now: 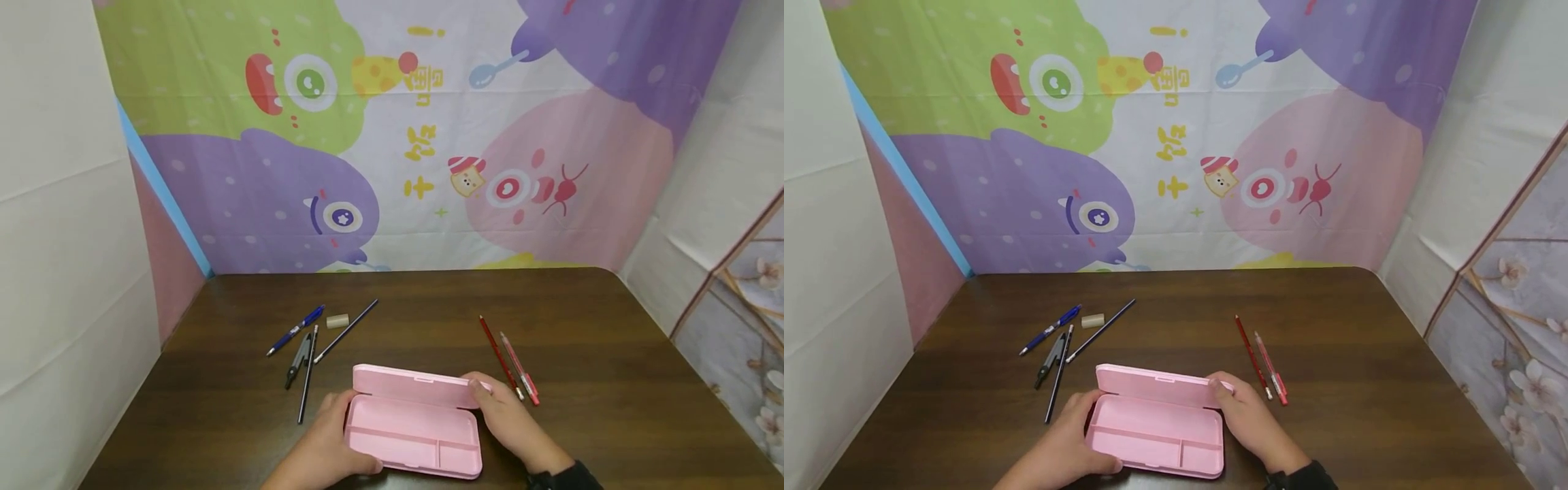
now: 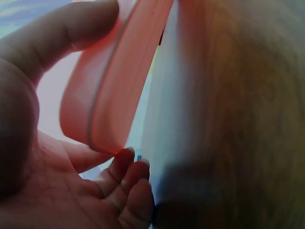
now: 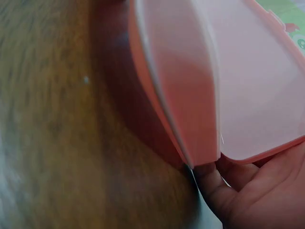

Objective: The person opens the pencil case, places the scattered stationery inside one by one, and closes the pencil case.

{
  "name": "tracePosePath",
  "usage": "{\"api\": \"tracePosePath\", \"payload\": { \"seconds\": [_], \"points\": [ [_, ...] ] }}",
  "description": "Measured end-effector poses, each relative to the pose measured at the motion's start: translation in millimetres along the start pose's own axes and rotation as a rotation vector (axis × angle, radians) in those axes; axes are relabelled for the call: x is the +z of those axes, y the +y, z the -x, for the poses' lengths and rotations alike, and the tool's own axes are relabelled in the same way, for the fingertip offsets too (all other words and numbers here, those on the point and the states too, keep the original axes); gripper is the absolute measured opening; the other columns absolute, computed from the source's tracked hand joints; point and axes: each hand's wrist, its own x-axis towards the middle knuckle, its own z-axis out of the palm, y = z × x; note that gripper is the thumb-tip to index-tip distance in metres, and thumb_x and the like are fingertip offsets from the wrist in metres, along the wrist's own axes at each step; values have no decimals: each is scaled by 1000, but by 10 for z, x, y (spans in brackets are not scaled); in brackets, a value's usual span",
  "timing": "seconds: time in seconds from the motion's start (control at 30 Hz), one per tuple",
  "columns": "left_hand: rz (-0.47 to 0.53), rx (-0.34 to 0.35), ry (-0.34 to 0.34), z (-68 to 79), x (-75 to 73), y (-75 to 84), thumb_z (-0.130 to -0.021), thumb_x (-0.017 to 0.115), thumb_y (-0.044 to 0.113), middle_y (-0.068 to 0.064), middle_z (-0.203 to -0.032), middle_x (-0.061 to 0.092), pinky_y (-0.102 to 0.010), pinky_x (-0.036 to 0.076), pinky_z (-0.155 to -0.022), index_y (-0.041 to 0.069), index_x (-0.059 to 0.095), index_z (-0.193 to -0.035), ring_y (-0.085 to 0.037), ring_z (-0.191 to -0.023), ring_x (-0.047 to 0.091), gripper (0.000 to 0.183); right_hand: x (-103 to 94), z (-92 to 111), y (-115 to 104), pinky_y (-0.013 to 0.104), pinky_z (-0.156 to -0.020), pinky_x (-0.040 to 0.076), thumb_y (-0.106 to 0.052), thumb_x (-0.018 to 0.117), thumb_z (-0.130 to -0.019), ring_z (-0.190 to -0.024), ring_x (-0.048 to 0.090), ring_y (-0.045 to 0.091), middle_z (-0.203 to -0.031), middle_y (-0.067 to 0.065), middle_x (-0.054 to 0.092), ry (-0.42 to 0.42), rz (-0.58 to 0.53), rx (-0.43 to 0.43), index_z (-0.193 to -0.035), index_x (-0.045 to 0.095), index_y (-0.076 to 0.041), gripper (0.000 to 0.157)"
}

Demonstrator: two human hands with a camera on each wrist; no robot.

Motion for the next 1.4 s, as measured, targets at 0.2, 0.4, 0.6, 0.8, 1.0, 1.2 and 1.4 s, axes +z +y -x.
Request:
{"api": "tracePosePath", "payload": {
  "seconds": [0.2, 0.4, 0.6, 0.8, 1.0, 1.2, 1.4],
  "points": [
    [-55, -54, -21, 9, 13, 37, -45, 91, 43, -7, -114, 48, -45, 46, -81, 10, 47, -133, -21, -96, 49, 104, 8, -4, -6, 34, -92, 46, -26, 36, -107, -102, 60, 17, -104, 2, 68, 11, -26, 28, -110, 63, -10, 32],
    [-101, -78, -48, -13, 42, 47, -43, 93, 44, -6, -111, 50, -47, 46, -79, 8, 50, -130, -22, -94, 49, 104, 10, -7, 1, 33, -95, 45, -30, 31, -108, -107, 58, 18, -108, 6, 65, 24, -59, 68, -119, 58, -7, 37],
    [-156, -34, -62, -21, 50, 44, -44, 92, 39, -4, -106, 55, -49, 46, -78, 8, 53, -123, -23, -96, 48, 94, -21, -46, -15, 34, -91, 50, -39, 26, -108, -108, 58, 25, -120, 19, 56, -49, -214, 146, -132, 46, 3, 53],
    [-175, -53, -95, -43, 37, 57, -46, 91, 37, -2, -102, 54, -48, 45, -76, 8, 52, -123, -23, -93, 47, 91, -79, -88, -104, 34, -81, 54, -32, 39, -106, -92, 63, 24, -104, 17, 62, 83, -99, 140, -119, 55, -1, 37],
    [-154, -63, -103, -50, 24, 58, -46, 93, 34, -4, -104, 56, -50, 45, -76, 7, 52, -124, -24, -93, 48, 92, -177, -128, -258, 29, -70, 51, -25, 59, -98, -80, 61, 24, -88, 6, 65, 217, 98, 142, -109, 64, -10, 20],
    [-170, -37, -91, -52, 26, 52, -46, 92, 34, -4, -104, 56, -48, 45, -76, 7, 53, -121, -23, -92, 49, 89, -264, -239, -336, 32, -76, 51, -25, 66, -93, -84, 59, 15, -92, -1, 65, 252, 266, 99, -105, 64, -15, 15],
    [-173, -33, -79, -42, 30, 58, -45, 92, 34, -5, -105, 57, -47, 45, -76, 6, 53, -120, -24, -92, 49, 89, -256, -299, -343, 34, -72, 51, -21, 70, -90, -79, 58, 15, -88, -6, 65, 267, 396, 85, -96, 66, -22, 7]
  ]
}}
